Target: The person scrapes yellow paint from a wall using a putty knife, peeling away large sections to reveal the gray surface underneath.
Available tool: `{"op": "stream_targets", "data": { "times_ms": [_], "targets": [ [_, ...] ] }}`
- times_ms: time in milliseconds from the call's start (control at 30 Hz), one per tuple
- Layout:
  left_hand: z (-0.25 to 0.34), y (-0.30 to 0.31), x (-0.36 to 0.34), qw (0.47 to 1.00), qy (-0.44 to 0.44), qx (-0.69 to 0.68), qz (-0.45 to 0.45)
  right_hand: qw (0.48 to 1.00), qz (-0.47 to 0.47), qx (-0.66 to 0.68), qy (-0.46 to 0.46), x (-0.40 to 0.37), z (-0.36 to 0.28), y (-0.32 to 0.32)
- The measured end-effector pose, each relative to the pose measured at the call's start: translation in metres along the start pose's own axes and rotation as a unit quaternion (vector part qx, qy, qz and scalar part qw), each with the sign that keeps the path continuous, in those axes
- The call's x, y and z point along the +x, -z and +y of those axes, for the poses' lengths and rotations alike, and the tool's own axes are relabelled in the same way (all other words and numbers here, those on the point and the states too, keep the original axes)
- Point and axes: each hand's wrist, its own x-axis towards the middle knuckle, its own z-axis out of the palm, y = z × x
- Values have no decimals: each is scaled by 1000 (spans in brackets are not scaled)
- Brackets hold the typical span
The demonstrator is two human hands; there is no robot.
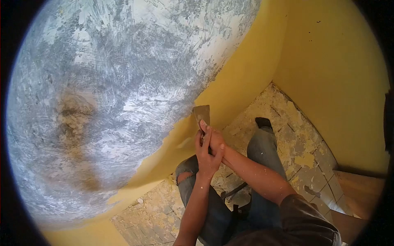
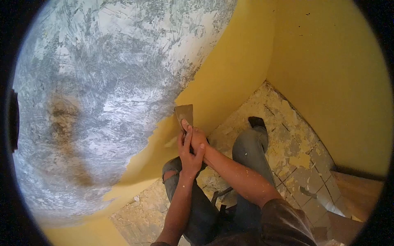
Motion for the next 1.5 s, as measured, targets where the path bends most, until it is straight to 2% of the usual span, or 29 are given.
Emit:
{"op": "stream_targets", "data": {
  "times_ms": [367,433,500,600,667,767,833,900,967,1000,1033,1067,1133,1267,1333,1367,1500],
  "targets": [
    [-21,4,14,998,-19,-58,-4,999,-10,41,18,11,-2,-2],
    [-15,8,26,998,-30,-57,-13,994,-35,104,8,13,-11,-5],
    [-14,5,32,997,-44,-58,-18,997,-14,77,29,16,-30,2],
    [-9,-14,48,986,-71,-143,-44,997,23,12,78,14,-50,3],
    [-3,-7,40,984,-25,-159,-80,995,46,-19,84,7,-47,11],
    [-6,-8,28,989,-13,-120,-81,997,36,-47,39,11,-33,19],
    [-6,-5,17,993,0,-89,-79,1000,-23,-14,7,9,-24,26],
    [-6,-7,3,995,7,-60,-77,999,10,-31,9,11,-9,23],
    [-16,-9,-14,982,96,-162,-3,998,45,-41,10,5,-7,20],
    [-18,-9,-15,983,94,-157,-7,999,23,2,-48,-3,-14,15],
    [-19,-9,-16,952,179,-245,40,993,-1,45,-105,-8,-18,11],
    [-21,-9,-17,903,261,-330,88,993,-3,50,-104,-7,-14,10],
    [-31,-9,-19,903,268,-327,72,999,14,44,-27,-2,-3,7],
    [-48,-5,-20,895,305,-325,12,999,25,14,35,4,13,4],
    [-46,-7,-19,908,301,-290,12,980,57,-72,177,5,15,1],
    [-45,-8,-17,921,296,-255,11,980,56,-72,179,6,14,2],
    [-31,-6,-6,924,260,-275,53,996,12,-5,86,-2,-3,1]
  ]
}}
